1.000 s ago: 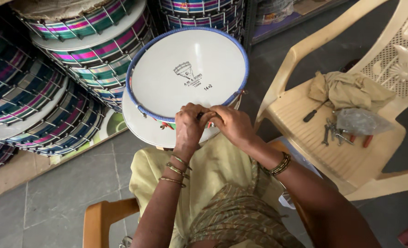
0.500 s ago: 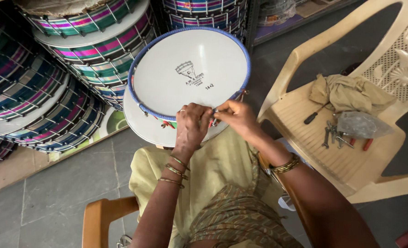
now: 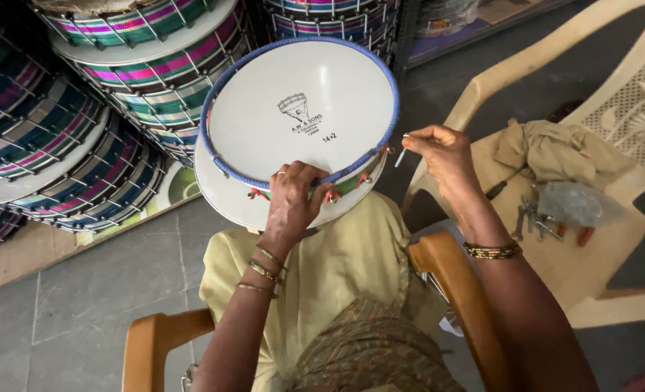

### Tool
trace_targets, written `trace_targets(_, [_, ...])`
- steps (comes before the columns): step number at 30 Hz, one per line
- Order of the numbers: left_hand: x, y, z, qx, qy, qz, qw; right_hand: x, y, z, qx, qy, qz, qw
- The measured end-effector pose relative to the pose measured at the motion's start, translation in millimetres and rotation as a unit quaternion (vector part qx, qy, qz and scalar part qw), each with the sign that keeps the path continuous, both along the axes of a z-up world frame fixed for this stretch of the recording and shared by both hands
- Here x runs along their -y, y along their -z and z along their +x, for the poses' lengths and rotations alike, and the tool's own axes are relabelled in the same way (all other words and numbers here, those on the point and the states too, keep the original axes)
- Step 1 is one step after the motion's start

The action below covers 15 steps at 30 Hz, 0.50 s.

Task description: The person sits on a chair with a white drum on their lap and uses a small metal tool to tighten the tension rods around the drum's rim. They rotate the drum to access different sections and occasionally tap the drumhead to check the tension.

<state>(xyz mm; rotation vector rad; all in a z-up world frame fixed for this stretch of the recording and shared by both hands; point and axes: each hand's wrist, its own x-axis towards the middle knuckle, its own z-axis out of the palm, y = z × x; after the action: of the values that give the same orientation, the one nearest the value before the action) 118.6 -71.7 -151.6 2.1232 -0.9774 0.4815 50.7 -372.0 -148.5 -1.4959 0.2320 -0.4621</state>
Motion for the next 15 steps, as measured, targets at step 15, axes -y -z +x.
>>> trace_targets(15, [112, -15, 5, 0.007, -0.041, 0.063, 0.997, -1, -12, -5, -0.087, 0.037, 0.039, 0.995])
